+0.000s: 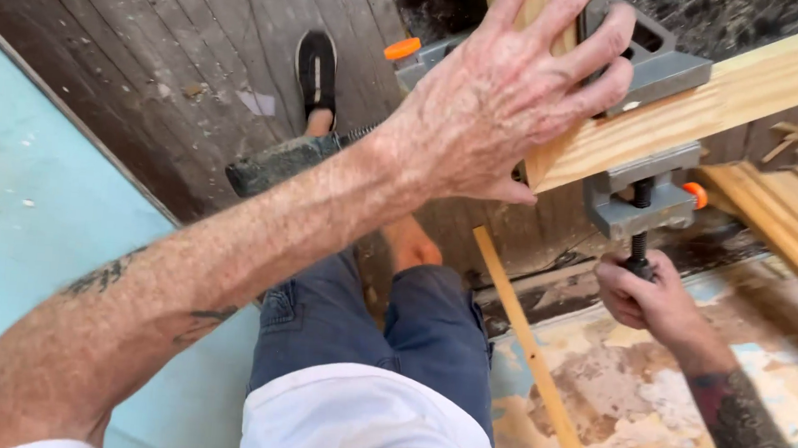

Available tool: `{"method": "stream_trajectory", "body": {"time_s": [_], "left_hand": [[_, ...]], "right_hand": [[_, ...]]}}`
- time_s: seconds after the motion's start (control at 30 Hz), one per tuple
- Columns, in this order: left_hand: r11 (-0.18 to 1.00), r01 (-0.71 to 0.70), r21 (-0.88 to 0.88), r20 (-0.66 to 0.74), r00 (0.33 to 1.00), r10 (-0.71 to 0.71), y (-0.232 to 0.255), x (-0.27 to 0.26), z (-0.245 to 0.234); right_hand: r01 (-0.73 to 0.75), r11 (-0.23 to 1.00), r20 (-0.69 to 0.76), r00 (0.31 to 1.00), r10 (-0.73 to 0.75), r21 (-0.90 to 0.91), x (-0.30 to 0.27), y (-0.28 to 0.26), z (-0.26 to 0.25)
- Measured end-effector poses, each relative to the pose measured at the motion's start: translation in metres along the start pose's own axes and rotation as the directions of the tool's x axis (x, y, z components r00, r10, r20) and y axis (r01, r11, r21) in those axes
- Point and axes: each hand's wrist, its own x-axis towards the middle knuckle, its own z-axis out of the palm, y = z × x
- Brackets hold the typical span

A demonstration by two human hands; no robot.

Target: Assembling a wooden frame by aligning and securing mitered boards in a corner clamp

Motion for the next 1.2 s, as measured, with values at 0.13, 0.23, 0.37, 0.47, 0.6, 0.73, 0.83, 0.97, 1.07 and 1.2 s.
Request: {"method": "stream_trajectory", "body": {"time_s": [0.13,0.23,0.37,0.47,0.6,0.73,0.83,0.97,1.07,1.2], "left_hand": [[0.995,-0.025,0.095,-0.03,0.999,0.028,0.0,0.005,0.009],[0.993,-0.035,0.115,-0.044,0.998,0.04,0.0,0.006,0.013],[0.982,-0.069,0.176,-0.068,0.994,0.082,0.004,0.011,0.019],[0.987,-0.057,0.147,-0.066,0.996,0.067,0.004,0.011,0.017],[0.987,-0.071,0.143,-0.066,0.995,0.081,0.004,0.009,0.017],[0.992,-0.063,0.113,-0.055,0.996,0.069,0.002,0.008,0.017],[0.996,-0.049,0.078,-0.048,0.997,0.053,0.005,0.006,0.019],[0.999,-0.052,0.009,-0.042,0.998,0.052,0.005,0.008,0.019],[0.998,-0.056,-0.008,-0.028,0.998,0.056,0.004,0.008,0.023],[0.999,-0.04,0.022,-0.029,0.999,0.04,0.006,0.007,0.023]], "right_hand": [[0.012,1.0,-0.109,0.994,-0.014,-0.019,-0.002,-0.007,0.013],[0.001,0.999,-0.153,0.988,-0.007,-0.04,0.0,0.001,0.009],[-0.033,0.996,-0.211,0.977,0.014,-0.086,-0.004,-0.007,0.017],[-0.123,0.968,-0.364,0.931,0.036,-0.218,-0.004,0.041,-0.01],[-0.174,0.869,-0.537,0.835,-0.119,-0.464,-0.007,0.033,0.017],[-0.221,0.811,-0.552,0.821,-0.145,-0.541,-0.009,0.007,0.027],[-0.225,0.945,-0.445,0.89,0.1,-0.238,-0.022,0.0,0.015],[-0.203,0.969,-0.433,0.892,0.125,-0.14,-0.029,-0.027,0.013],[0.171,0.908,-0.473,0.808,-0.352,-0.383,-0.023,-0.032,-0.004],[0.206,0.857,-0.666,0.553,-0.5,-0.472,0.003,-0.064,-0.044]]}}
